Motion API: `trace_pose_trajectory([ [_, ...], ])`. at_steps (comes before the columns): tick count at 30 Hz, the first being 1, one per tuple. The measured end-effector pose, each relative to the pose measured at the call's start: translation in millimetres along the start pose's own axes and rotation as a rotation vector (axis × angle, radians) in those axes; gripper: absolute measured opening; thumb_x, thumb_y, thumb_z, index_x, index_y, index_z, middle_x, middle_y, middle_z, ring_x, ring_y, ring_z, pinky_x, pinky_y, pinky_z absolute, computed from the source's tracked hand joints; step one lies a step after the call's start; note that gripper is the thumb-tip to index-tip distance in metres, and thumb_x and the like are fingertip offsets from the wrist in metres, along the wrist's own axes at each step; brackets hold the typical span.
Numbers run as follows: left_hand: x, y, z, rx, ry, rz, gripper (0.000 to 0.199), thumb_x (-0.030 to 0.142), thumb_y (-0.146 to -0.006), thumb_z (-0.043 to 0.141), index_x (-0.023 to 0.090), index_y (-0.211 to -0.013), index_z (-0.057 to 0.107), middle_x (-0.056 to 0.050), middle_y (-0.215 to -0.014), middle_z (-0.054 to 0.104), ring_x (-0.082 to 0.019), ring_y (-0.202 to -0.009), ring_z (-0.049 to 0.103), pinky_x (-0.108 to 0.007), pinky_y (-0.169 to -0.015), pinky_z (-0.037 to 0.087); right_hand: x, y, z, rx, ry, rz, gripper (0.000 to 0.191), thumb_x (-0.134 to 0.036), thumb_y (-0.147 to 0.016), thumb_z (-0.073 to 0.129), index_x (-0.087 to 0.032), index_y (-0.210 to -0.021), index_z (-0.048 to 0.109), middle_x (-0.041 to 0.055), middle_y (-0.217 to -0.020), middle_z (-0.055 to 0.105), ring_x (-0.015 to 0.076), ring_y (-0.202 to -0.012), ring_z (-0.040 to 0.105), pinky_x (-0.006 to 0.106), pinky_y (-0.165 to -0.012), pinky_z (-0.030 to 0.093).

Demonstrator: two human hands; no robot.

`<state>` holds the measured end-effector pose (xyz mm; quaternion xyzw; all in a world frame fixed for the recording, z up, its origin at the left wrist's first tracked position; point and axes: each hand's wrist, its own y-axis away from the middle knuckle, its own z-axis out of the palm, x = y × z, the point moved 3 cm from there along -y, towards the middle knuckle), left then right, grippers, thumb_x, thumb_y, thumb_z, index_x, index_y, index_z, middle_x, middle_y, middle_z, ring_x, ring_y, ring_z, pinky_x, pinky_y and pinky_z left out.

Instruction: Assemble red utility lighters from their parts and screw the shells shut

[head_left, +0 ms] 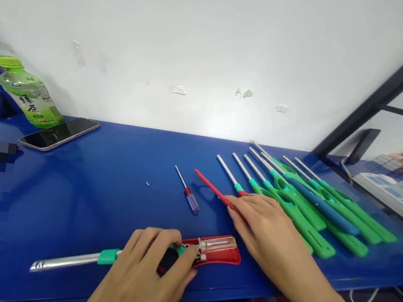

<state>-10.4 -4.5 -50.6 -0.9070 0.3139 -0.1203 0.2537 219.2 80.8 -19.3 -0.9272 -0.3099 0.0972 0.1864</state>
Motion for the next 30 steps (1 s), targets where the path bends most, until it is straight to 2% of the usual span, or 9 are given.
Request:
trace_pose_trajectory([
  [6, 0, 2, 2.8, 0.024, -0.046, 0.015, 0.031, 0.021, -0.112, 0.051, 0.023, -0.138, 0.068, -0.01, -0.118, 0.071, -0.025, -0.102, 0.066, -0.039, -0.085, 0.059, 4, 11, -24, 0.198, -0.187, 0.183, 0.027, -0.029, -0.114, 0.051, -0.025, -0.129, 0.073, 0.0071, -0.112, 0.084, 0.0251, -0.092, 0.081, 0.037, -0.079, 0.061],
  [10, 3, 2, -3.2, 0.109, -0.052, -0.071, 0.039, 0.024, -0.112, 0.055, 0.019, -0.151, 0.059, -0.012, -0.124, 0.065, -0.024, -0.106, 0.066, -0.037, -0.09, 0.059, -3, 14, -34, 0.107, -0.332, 0.197, 0.031, -0.033, -0.116, 0.046, -0.029, -0.126, 0.075, 0.005, -0.115, 0.084, 0.0253, -0.105, 0.081, 0.034, -0.083, 0.062],
  [13, 2, 0, -19.0, 0.208, -0.065, -0.194, 0.05, 0.012, -0.11, 0.056, 0.023, -0.158, 0.052, -0.011, -0.136, 0.058, -0.02, -0.112, 0.063, -0.032, -0.097, 0.054, -7, 14, -34, 0.034, -0.397, 0.191, 0.031, -0.034, -0.115, 0.045, -0.031, -0.117, 0.076, 0.0019, -0.114, 0.084, 0.0255, -0.111, 0.08, 0.033, -0.083, 0.063],
  [15, -4, -1, -29.4, 0.233, -0.102, -0.211, 0.059, 0.008, -0.108, 0.057, 0.026, -0.163, 0.047, -0.011, -0.147, 0.055, -0.021, -0.121, 0.061, -0.033, -0.103, 0.051, -9, 14, -33, 0.012, -0.443, 0.18, 0.03, -0.033, -0.115, 0.046, -0.032, -0.113, 0.076, -0.0002, -0.11, 0.084, 0.0246, -0.108, 0.081, 0.032, -0.082, 0.063],
  [17, -13, 2, -35.0, 0.205, -0.09, -0.154, 0.061, 0.009, -0.108, 0.058, 0.025, -0.166, 0.045, -0.011, -0.151, 0.055, -0.024, -0.128, 0.059, -0.036, -0.107, 0.049, -11, 15, -31, -0.004, -0.48, 0.16, 0.028, -0.031, -0.114, 0.048, -0.033, -0.112, 0.075, -0.0017, -0.109, 0.084, 0.0236, -0.103, 0.081, 0.033, -0.083, 0.064],
  [20, -29, 15, -34.2, 0.117, -0.055, -0.045, 0.063, 0.006, -0.107, 0.053, 0.027, -0.166, 0.046, -0.005, -0.133, 0.068, -0.023, -0.119, 0.063, -0.037, -0.106, 0.05, -14, 18, -27, -0.014, -0.493, 0.143, 0.026, -0.031, -0.113, 0.05, -0.035, -0.118, 0.075, -0.0022, -0.116, 0.084, 0.0233, -0.105, 0.081, 0.034, -0.091, 0.065],
  [22, -38, 27, -31.4, 0.057, -0.083, -0.043, 0.067, 0.002, -0.105, 0.047, 0.03, -0.165, 0.047, -0.003, -0.122, 0.073, -0.024, -0.112, 0.067, -0.04, -0.102, 0.054, -15, 19, -25, -0.026, -0.492, 0.159, 0.027, -0.033, -0.113, 0.05, -0.037, -0.125, 0.074, -0.0022, -0.123, 0.083, 0.0234, -0.113, 0.079, 0.035, -0.098, 0.064],
  [25, -46, 40, -29.8, 0.001, -0.114, -0.086, 0.063, 0.007, -0.105, 0.045, 0.032, -0.162, 0.05, -0.004, -0.122, 0.075, -0.027, -0.114, 0.069, -0.044, -0.1, 0.058, -15, 18, -23, -0.069, -0.488, 0.174, 0.025, -0.042, -0.111, 0.057, -0.039, -0.132, 0.071, -0.0001, -0.13, 0.079, 0.0255, -0.121, 0.076, 0.04, -0.105, 0.062],
  [30, -50, 42, -30.2, -0.034, -0.093, -0.134, 0.051, 0.015, -0.108, 0.048, 0.033, -0.156, 0.055, -0.005, -0.132, 0.071, -0.028, -0.118, 0.068, -0.046, -0.102, 0.057, -16, 18, -19, -0.19, -0.493, 0.103, 0.029, -0.05, -0.106, 0.068, -0.043, -0.134, 0.07, 0.0008, -0.134, 0.071, 0.0224, -0.115, 0.076, 0.034, -0.095, 0.065],
])
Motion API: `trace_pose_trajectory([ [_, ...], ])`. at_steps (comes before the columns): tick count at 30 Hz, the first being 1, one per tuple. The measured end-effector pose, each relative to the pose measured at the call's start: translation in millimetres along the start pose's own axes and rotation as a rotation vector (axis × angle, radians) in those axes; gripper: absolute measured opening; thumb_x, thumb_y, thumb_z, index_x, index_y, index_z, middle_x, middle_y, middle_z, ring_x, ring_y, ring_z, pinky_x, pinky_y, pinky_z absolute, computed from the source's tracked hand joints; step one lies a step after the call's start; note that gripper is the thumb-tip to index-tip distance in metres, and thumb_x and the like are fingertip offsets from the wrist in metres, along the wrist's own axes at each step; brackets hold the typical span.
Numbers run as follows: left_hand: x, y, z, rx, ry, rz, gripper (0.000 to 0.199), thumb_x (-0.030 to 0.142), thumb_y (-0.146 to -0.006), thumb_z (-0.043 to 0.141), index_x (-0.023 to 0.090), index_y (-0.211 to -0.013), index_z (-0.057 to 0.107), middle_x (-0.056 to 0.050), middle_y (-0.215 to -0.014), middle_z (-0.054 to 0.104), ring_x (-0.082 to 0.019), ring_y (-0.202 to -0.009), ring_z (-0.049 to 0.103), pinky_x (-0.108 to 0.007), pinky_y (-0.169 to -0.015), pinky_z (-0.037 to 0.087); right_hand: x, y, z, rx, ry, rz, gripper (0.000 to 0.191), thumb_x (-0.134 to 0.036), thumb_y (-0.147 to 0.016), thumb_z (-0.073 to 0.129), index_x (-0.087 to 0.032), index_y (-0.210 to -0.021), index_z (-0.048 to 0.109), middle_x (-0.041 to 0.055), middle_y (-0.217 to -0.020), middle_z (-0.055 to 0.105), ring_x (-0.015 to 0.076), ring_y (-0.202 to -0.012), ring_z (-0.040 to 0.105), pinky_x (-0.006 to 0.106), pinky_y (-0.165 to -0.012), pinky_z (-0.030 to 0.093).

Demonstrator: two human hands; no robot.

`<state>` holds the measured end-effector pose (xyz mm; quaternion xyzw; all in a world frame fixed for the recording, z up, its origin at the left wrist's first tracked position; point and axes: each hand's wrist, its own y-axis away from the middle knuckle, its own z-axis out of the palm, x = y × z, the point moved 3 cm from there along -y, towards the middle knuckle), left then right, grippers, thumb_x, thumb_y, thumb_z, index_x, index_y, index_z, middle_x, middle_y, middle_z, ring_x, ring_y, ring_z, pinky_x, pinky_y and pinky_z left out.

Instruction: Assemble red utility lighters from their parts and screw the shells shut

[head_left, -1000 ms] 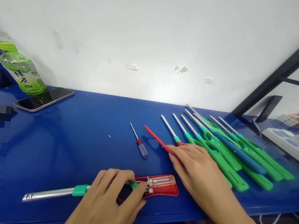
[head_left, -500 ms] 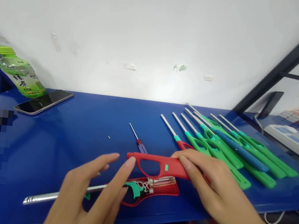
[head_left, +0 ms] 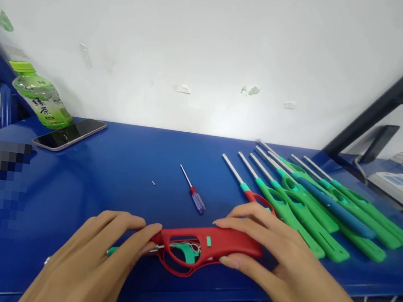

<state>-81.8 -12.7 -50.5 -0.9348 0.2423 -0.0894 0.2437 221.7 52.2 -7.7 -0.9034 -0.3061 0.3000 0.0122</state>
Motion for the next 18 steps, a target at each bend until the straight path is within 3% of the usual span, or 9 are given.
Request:
trace_pose_trajectory([
  [3, 0, 1, 0.7, -0.023, -0.043, -0.006, 0.044, 0.018, -0.109, 0.047, 0.032, -0.15, 0.06, -0.006, -0.134, 0.069, -0.029, -0.12, 0.067, -0.046, -0.102, 0.057, 1, 2, 5, -0.007, 0.037, -0.046, 0.029, -0.048, -0.108, 0.066, -0.045, -0.137, 0.068, 0.0001, -0.131, 0.07, 0.0204, -0.115, 0.074, 0.035, -0.099, 0.063],
  [10, 7, 4, 0.5, -0.036, -0.066, 0.075, 0.036, 0.017, -0.107, 0.045, 0.028, -0.133, 0.068, -0.003, -0.125, 0.075, -0.024, -0.111, 0.071, -0.035, -0.094, 0.058, 0, 3, 16, -0.069, 0.112, -0.097, 0.033, -0.05, -0.109, 0.063, -0.042, -0.141, 0.067, 0.0028, -0.135, 0.068, 0.0244, -0.13, 0.065, 0.042, -0.111, 0.058],
  [15, 8, 0, 3.1, 0.015, -0.098, 0.063, 0.036, 0.017, -0.108, 0.042, 0.026, -0.132, 0.066, -0.005, -0.121, 0.076, -0.025, -0.108, 0.072, -0.04, -0.098, 0.056, 1, 2, 17, -0.101, 0.136, -0.093, 0.03, -0.047, -0.11, 0.062, -0.044, -0.14, 0.065, 0.0009, -0.137, 0.067, 0.0237, -0.133, 0.064, 0.04, -0.109, 0.059],
  [18, 9, 0, 3.6, -0.036, -0.094, 0.064, 0.036, 0.016, -0.107, 0.044, 0.027, -0.132, 0.067, -0.003, -0.121, 0.075, -0.024, -0.107, 0.073, -0.039, -0.097, 0.057, 3, 2, 17, -0.093, 0.139, -0.082, 0.031, -0.048, -0.11, 0.062, -0.046, -0.14, 0.064, -0.0001, -0.136, 0.067, 0.0234, -0.131, 0.064, 0.041, -0.109, 0.059],
])
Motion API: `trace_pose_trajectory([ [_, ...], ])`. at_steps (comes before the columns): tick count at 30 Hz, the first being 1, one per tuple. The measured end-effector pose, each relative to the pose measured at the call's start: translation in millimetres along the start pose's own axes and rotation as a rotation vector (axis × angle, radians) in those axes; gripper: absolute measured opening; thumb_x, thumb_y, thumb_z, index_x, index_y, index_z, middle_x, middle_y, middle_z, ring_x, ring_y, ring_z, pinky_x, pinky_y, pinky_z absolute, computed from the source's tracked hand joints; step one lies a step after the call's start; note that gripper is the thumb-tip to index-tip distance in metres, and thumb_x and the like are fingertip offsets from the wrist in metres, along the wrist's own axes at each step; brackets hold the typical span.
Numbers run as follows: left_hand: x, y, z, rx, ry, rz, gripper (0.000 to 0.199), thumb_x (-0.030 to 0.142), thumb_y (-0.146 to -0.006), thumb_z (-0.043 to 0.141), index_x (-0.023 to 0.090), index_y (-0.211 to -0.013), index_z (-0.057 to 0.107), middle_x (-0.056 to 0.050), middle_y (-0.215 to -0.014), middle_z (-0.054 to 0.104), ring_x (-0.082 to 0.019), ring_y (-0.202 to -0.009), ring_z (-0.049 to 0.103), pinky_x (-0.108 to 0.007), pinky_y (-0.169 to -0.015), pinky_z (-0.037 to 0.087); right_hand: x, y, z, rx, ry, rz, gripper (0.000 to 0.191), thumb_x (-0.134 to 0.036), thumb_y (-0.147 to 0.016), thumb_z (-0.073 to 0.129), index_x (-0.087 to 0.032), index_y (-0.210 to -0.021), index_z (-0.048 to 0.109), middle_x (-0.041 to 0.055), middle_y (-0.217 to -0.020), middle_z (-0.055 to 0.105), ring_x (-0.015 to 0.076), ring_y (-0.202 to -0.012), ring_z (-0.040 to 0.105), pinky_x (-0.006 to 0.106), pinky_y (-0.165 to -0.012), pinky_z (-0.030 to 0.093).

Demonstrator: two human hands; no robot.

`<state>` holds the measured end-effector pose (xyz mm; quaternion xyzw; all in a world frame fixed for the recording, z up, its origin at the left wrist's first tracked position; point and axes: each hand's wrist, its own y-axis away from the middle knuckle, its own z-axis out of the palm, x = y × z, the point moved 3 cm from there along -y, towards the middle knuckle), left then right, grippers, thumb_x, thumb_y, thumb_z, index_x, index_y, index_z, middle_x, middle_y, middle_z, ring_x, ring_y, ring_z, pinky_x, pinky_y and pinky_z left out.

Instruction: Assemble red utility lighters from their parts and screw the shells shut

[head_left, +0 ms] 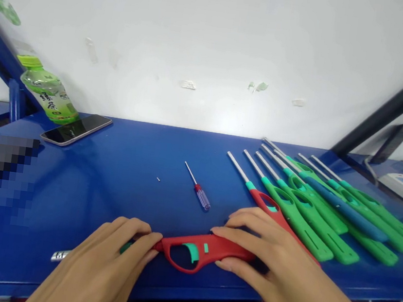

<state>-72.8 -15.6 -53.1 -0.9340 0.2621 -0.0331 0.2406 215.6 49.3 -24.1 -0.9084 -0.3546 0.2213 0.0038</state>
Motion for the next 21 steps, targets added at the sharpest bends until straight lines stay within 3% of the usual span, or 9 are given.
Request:
trace_pose_trajectory([
  [5, 0, 5, 5.2, -0.112, 0.029, -0.06, 0.039, 0.017, -0.107, 0.047, 0.03, -0.138, 0.065, -0.003, -0.126, 0.072, -0.022, -0.108, 0.073, -0.036, -0.095, 0.06, 4, 3, 3, 0.007, -0.034, 0.034, 0.034, -0.052, -0.109, 0.063, -0.048, -0.142, 0.065, -0.0013, -0.134, 0.066, 0.0217, -0.126, 0.066, 0.04, -0.108, 0.059],
  [9, 0, 9, 9.3, -0.132, 0.048, -0.086, 0.046, 0.012, -0.105, 0.045, 0.032, -0.141, 0.064, -0.005, -0.133, 0.069, -0.028, -0.119, 0.07, -0.045, -0.101, 0.058, 1, 6, 7, 0.014, -0.012, 0.021, 0.034, -0.049, -0.112, 0.057, -0.045, -0.145, 0.065, 0.0008, -0.132, 0.067, 0.0214, -0.119, 0.069, 0.038, -0.099, 0.063],
  [14, 6, 5, 4.6, -0.055, 0.038, -0.027, 0.039, 0.012, -0.107, 0.045, 0.024, -0.138, 0.065, -0.008, -0.129, 0.071, -0.031, -0.117, 0.067, -0.052, -0.104, 0.05, -5, 10, 11, 0.091, 0.043, 0.018, 0.036, -0.042, -0.115, 0.053, -0.043, -0.149, 0.062, 0.0028, -0.133, 0.068, 0.0229, -0.115, 0.071, 0.04, -0.095, 0.063],
  [21, 18, -17, -6.4, 0.056, -0.032, 0.059, 0.035, 0.002, -0.103, 0.043, 0.014, -0.117, 0.072, -0.011, -0.113, 0.073, -0.03, -0.101, 0.065, -0.049, -0.096, 0.044, -3, 9, 16, 0.149, -0.02, 0.019, 0.034, -0.041, -0.111, 0.061, -0.044, -0.143, 0.068, 0.0015, -0.125, 0.071, 0.0219, -0.109, 0.073, 0.037, -0.093, 0.064],
])
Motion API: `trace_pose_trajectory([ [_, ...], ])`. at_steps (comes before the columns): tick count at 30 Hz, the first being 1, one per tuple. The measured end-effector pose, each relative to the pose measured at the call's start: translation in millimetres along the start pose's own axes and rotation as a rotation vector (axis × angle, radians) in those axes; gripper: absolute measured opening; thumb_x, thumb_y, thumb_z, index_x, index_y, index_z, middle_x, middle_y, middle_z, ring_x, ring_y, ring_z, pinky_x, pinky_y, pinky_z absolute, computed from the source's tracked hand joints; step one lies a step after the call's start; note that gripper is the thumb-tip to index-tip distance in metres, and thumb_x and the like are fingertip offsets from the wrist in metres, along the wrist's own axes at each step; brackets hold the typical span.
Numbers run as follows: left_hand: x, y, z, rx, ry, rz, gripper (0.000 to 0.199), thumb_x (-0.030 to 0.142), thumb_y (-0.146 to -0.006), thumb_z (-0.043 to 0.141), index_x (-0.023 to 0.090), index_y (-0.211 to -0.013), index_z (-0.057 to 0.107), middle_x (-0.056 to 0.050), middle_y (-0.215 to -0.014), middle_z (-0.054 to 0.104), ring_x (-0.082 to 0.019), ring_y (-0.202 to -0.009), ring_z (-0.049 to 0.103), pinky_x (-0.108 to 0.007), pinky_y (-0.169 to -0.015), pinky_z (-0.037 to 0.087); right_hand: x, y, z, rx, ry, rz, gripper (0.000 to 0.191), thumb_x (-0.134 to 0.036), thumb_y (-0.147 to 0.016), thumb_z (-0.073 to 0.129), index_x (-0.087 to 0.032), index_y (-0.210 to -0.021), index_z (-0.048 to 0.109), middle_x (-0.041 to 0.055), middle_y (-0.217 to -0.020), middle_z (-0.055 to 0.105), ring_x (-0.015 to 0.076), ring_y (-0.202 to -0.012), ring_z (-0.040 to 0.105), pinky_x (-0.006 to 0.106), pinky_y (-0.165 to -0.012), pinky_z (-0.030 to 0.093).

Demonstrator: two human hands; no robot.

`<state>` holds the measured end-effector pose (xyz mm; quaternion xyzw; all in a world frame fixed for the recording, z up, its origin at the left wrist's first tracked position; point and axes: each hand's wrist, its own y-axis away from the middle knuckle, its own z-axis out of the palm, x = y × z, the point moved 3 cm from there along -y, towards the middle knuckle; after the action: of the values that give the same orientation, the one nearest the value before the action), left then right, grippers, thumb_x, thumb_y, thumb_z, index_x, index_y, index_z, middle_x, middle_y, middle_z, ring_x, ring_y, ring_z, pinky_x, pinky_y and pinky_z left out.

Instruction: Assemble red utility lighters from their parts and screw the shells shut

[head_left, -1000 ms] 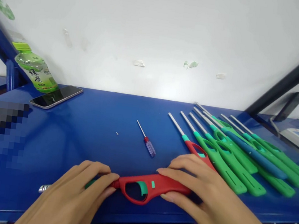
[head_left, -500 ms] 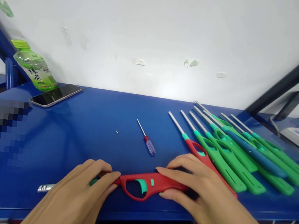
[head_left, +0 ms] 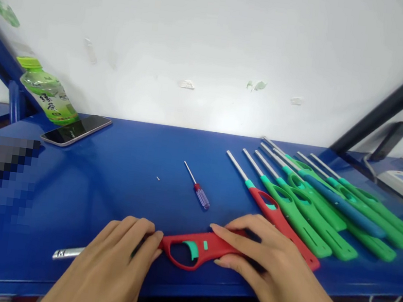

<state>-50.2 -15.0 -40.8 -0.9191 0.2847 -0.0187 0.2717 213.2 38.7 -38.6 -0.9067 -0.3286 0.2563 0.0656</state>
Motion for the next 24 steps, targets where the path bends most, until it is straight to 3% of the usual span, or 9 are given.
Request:
trace_pose_trajectory([
  [2, 2, -9, -4.7, 0.021, -0.04, 0.048, 0.03, 0.002, -0.102, 0.045, 0.013, -0.104, 0.073, -0.01, -0.099, 0.072, -0.029, -0.089, 0.061, -0.047, -0.087, 0.042, 1, -2, 0, 0.043, -0.047, 0.012, 0.032, -0.038, -0.108, 0.067, -0.044, -0.139, 0.07, 0.0002, -0.123, 0.072, 0.0203, -0.107, 0.075, 0.033, -0.094, 0.063],
  [4, 2, -16, -9.0, 0.047, -0.082, 0.074, 0.028, 0.001, -0.101, 0.046, 0.01, -0.104, 0.072, -0.011, -0.096, 0.071, -0.03, -0.09, 0.059, -0.047, -0.085, 0.042, 2, -4, 0, 0.076, -0.116, 0.057, 0.031, -0.036, -0.102, 0.076, -0.044, -0.132, 0.074, -0.0019, -0.12, 0.073, 0.0182, -0.105, 0.076, 0.028, -0.093, 0.062],
  [8, -3, -15, -12.7, 0.098, -0.09, 0.064, 0.03, -0.006, -0.098, 0.049, 0.003, -0.118, 0.068, -0.018, -0.112, 0.07, -0.035, -0.106, 0.059, -0.054, -0.094, 0.045, 1, -6, -3, 0.089, -0.286, 0.184, 0.029, -0.036, -0.091, 0.088, -0.045, -0.117, 0.079, -0.0053, -0.11, 0.073, 0.0151, -0.097, 0.077, 0.021, -0.089, 0.061],
  [13, -6, -9, -13.0, 0.206, -0.047, 0.017, 0.022, -0.001, -0.102, 0.062, 0.006, -0.122, 0.067, -0.017, -0.118, 0.069, -0.035, -0.111, 0.063, -0.057, -0.094, 0.048, 2, -5, -8, 0.046, -0.424, 0.354, 0.044, -0.054, -0.085, 0.09, -0.045, -0.127, 0.079, -0.0053, -0.126, 0.081, 0.0234, -0.116, 0.076, 0.025, -0.092, 0.063],
  [17, -4, -7, -11.4, 0.223, -0.028, 0.005, 0.02, 0.003, -0.105, 0.061, 0.009, -0.123, 0.068, -0.015, -0.12, 0.07, -0.033, -0.113, 0.065, -0.059, -0.098, 0.049, 0, -8, -7, -0.074, -0.52, 0.384, 0.02, -0.051, -0.091, 0.085, -0.043, -0.109, 0.086, -0.0096, -0.112, 0.086, 0.0195, -0.102, 0.079, 0.023, -0.092, 0.06],
  [24, -5, -10, -7.6, 0.242, 0.005, 0.007, 0.02, 0.001, -0.105, 0.06, 0.01, -0.119, 0.07, -0.012, -0.114, 0.075, -0.032, -0.116, 0.068, -0.055, -0.101, 0.049, 3, -3, -4, -0.035, -0.538, 0.451, 0.022, -0.052, -0.091, 0.085, -0.039, -0.107, 0.089, -0.0059, -0.114, 0.087, 0.023, -0.104, 0.081, 0.02, -0.067, 0.062],
])
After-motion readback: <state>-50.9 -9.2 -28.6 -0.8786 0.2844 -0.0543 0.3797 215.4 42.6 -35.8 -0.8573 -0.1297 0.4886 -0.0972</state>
